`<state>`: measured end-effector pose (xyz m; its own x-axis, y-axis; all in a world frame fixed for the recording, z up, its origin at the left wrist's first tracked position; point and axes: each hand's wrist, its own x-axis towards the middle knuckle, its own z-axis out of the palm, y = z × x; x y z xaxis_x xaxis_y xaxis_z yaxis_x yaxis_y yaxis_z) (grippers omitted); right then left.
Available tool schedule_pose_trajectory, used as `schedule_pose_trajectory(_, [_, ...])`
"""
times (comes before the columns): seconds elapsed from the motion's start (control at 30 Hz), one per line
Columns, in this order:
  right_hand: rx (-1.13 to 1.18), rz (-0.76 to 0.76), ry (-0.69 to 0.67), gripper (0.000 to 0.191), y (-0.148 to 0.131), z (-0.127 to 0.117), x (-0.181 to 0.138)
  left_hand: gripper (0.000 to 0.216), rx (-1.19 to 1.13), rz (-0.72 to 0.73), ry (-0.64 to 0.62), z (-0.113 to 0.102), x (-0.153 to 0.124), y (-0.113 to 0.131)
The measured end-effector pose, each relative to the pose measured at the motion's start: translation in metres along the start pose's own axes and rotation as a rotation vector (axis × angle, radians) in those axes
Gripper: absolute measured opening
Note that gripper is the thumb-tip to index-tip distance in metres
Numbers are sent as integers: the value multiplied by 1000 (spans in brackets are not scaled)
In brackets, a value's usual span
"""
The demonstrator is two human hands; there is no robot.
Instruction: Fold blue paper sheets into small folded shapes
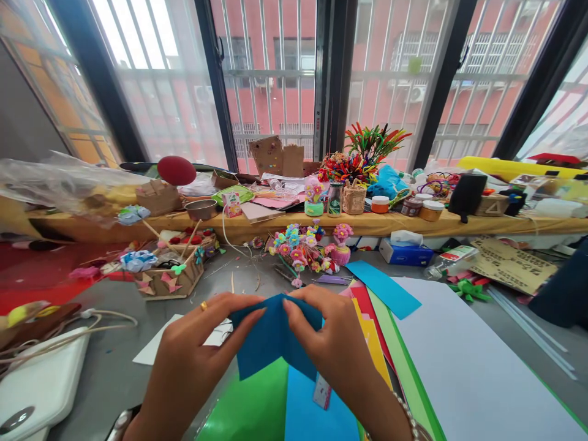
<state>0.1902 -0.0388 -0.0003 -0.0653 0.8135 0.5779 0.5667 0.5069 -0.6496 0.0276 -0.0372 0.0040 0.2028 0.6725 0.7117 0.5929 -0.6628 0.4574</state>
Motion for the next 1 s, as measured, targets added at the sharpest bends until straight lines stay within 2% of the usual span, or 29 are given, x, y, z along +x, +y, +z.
schedule_pose_trajectory(0.2, [1, -65, 67, 13, -2, 3, -3, 7, 130, 83, 8, 7, -4, 3])
schedule_pose_trajectory(0.53, [-36, -169, 131, 14, -4, 9, -6, 16, 336, 212, 144, 21, -11, 9])
schedule_pose_trajectory(0.83, [-26, -172, 120, 14, -5, 7, -7, 12, 310, 199, 133, 19, -14, 9])
schedule_pose_trajectory(0.93, [-60, -215, 116, 14, -5, 9, -9, 9, 332, 145, 77, 20, -16, 9])
schedule_pose_trajectory(1.0, [-94, -248, 133, 14, -5, 11, -10, 9, 364, 145, 98, 20, -17, 9])
